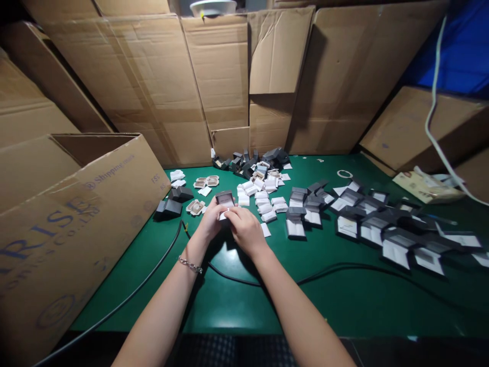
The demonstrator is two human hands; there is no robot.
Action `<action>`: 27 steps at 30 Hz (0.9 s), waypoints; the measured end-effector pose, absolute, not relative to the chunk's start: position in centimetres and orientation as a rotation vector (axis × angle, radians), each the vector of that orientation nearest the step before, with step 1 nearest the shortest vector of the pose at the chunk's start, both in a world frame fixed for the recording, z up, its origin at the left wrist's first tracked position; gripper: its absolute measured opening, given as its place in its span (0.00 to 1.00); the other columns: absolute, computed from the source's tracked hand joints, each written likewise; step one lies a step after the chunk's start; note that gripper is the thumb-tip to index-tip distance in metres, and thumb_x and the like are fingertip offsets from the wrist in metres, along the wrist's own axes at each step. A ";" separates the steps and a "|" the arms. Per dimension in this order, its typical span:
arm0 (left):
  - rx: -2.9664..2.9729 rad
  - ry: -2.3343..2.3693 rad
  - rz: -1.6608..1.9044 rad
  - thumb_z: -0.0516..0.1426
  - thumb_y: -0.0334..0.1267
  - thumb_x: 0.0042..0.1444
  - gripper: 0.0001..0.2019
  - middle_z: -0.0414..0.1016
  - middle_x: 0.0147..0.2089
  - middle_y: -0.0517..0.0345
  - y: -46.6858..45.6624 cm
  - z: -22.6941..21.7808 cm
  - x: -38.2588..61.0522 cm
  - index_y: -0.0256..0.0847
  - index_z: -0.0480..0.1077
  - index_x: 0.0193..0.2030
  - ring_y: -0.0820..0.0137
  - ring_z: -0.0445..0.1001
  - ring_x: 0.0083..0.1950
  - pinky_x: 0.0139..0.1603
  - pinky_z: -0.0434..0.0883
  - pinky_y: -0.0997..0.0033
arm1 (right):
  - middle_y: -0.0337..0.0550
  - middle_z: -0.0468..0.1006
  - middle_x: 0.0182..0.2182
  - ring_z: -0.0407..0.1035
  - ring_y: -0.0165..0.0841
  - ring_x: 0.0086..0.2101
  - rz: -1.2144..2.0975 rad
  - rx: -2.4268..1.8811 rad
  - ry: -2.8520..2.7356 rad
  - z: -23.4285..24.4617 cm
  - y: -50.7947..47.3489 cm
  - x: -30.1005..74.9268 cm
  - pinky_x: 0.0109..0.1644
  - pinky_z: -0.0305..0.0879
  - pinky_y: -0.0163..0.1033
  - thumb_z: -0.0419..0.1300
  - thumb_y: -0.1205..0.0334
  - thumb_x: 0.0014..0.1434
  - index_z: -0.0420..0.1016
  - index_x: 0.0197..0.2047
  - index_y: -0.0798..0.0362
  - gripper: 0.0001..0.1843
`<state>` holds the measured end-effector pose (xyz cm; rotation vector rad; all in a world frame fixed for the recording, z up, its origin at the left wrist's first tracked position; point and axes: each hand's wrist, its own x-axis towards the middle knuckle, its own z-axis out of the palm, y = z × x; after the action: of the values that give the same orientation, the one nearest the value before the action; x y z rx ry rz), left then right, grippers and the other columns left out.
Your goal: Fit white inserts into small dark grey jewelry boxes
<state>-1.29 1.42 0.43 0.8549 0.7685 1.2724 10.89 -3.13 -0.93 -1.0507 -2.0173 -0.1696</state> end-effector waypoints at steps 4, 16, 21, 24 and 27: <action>0.938 0.809 1.302 0.57 0.25 0.35 0.20 0.75 0.36 0.58 1.5 0.4 -1.4 0.37 0.68 0.40 0.71 0.73 0.37 0.42 0.69 0.71 | 0.51 0.76 0.44 0.70 0.37 0.44 -0.192 -1.053 -2.036 -0.9 -3.1 10.8 0.47 0.70 0.43 0.49 0.74 0.57 0.73 0.45 0.54 0.16; 0.979 0.863 1.315 0.64 0.40 0.42 0.16 0.73 0.33 0.58 2.2 -0.8 -1.5 0.34 0.70 0.37 0.75 0.69 0.32 0.37 0.66 0.74 | 0.50 0.77 0.45 0.70 0.36 0.43 -0.215 -1.111 -2.093 -0.9 -3.0 10.9 0.47 0.69 0.41 0.48 0.73 0.59 0.73 0.46 0.53 0.17; 0.964 0.940 1.334 0.62 0.38 0.43 0.12 0.72 0.31 0.58 2.6 -1.2 -1.7 0.34 0.71 0.35 0.75 0.69 0.31 0.35 0.66 0.74 | 0.49 0.77 0.44 0.70 0.35 0.42 -0.221 -1.089 -2.119 -0.8 -3.1 10.7 0.45 0.68 0.39 0.48 0.73 0.60 0.73 0.44 0.54 0.16; 1.035 1.023 1.359 0.61 0.35 0.42 0.10 0.73 0.31 0.57 2.9 -1.5 -1.8 0.34 0.71 0.33 0.74 0.69 0.32 0.35 0.66 0.73 | 0.48 0.77 0.44 0.69 0.36 0.42 -0.212 -1.097 -2.140 -0.8 -3.3 10.4 0.45 0.67 0.39 0.49 0.74 0.59 0.73 0.43 0.54 0.15; 1.094 1.090 1.393 0.61 0.34 0.42 0.09 0.73 0.32 0.56 3.0 -1.6 -1.8 0.34 0.71 0.32 0.73 0.69 0.33 0.36 0.66 0.73 | 0.49 0.76 0.46 0.69 0.36 0.42 -0.205 -1.182 -2.140 -0.7 -3.7 9.9 0.45 0.65 0.40 0.50 0.72 0.59 0.73 0.44 0.54 0.14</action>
<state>-1.80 2.95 -1.63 1.0935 1.0904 1.3927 9.89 -3.67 -0.72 -1.1818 -2.1399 -0.2046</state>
